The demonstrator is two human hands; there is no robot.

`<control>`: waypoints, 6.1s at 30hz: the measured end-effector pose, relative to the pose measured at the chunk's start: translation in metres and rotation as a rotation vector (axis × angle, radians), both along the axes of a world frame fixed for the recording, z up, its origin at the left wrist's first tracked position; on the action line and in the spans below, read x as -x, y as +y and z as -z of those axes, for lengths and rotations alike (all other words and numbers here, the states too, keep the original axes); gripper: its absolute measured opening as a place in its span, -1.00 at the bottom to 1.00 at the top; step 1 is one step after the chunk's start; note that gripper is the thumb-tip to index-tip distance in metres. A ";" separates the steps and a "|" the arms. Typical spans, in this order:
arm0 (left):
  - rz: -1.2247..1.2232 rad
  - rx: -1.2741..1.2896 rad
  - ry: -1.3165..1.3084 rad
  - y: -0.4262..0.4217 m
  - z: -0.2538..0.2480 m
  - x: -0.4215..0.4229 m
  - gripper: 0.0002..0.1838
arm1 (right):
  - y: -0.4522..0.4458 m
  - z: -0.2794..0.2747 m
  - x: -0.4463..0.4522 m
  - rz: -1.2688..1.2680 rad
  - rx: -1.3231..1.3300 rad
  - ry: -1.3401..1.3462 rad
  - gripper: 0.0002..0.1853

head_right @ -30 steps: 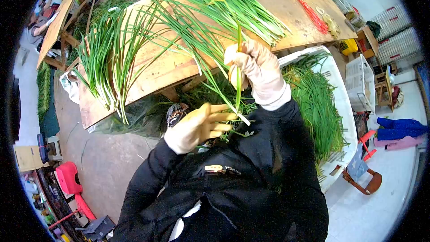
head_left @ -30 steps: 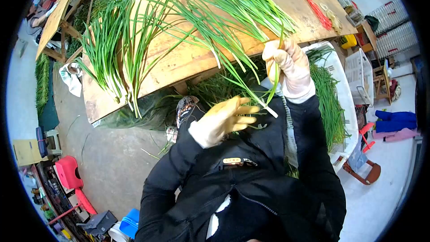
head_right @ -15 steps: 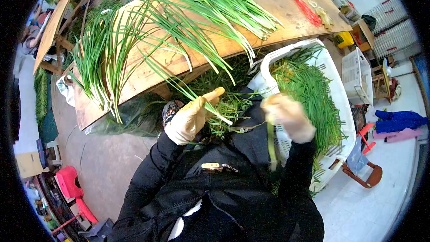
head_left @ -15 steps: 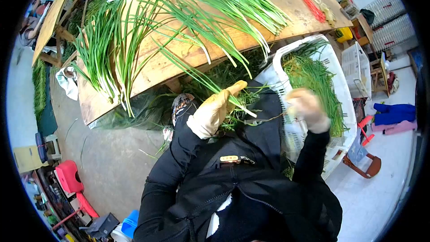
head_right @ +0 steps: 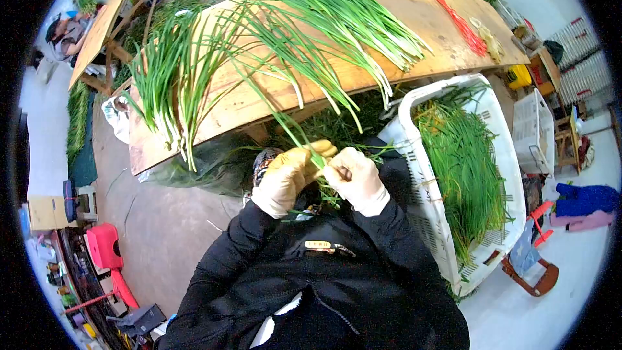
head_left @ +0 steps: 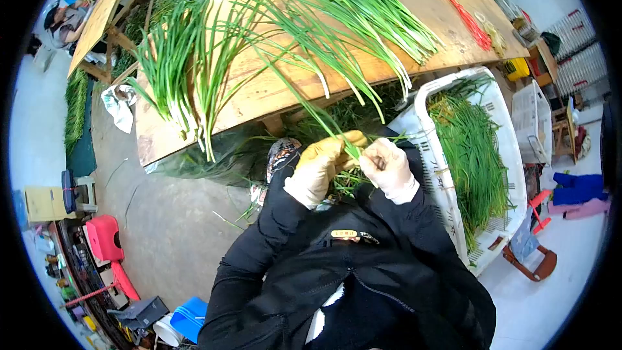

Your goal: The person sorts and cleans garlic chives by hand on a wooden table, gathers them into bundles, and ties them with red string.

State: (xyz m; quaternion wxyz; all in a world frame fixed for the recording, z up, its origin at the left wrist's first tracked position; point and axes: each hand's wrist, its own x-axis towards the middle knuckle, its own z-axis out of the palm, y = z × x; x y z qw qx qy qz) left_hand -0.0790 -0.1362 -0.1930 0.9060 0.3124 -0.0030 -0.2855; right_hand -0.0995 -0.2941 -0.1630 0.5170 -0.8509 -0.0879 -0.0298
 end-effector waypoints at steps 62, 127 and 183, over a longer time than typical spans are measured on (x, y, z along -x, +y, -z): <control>-1.060 -2.013 -0.769 0.138 0.012 -0.119 -0.14 | 0.003 0.030 -0.115 -0.266 -0.628 0.363 -0.83; -0.038 -0.687 -0.507 0.023 -0.004 -0.094 -0.37 | -0.053 0.023 -0.217 0.038 0.755 -0.039 -0.77; 0.043 -0.114 0.124 0.016 0.029 -0.025 -0.60 | -0.005 0.050 -0.099 -0.254 -0.349 0.302 -0.55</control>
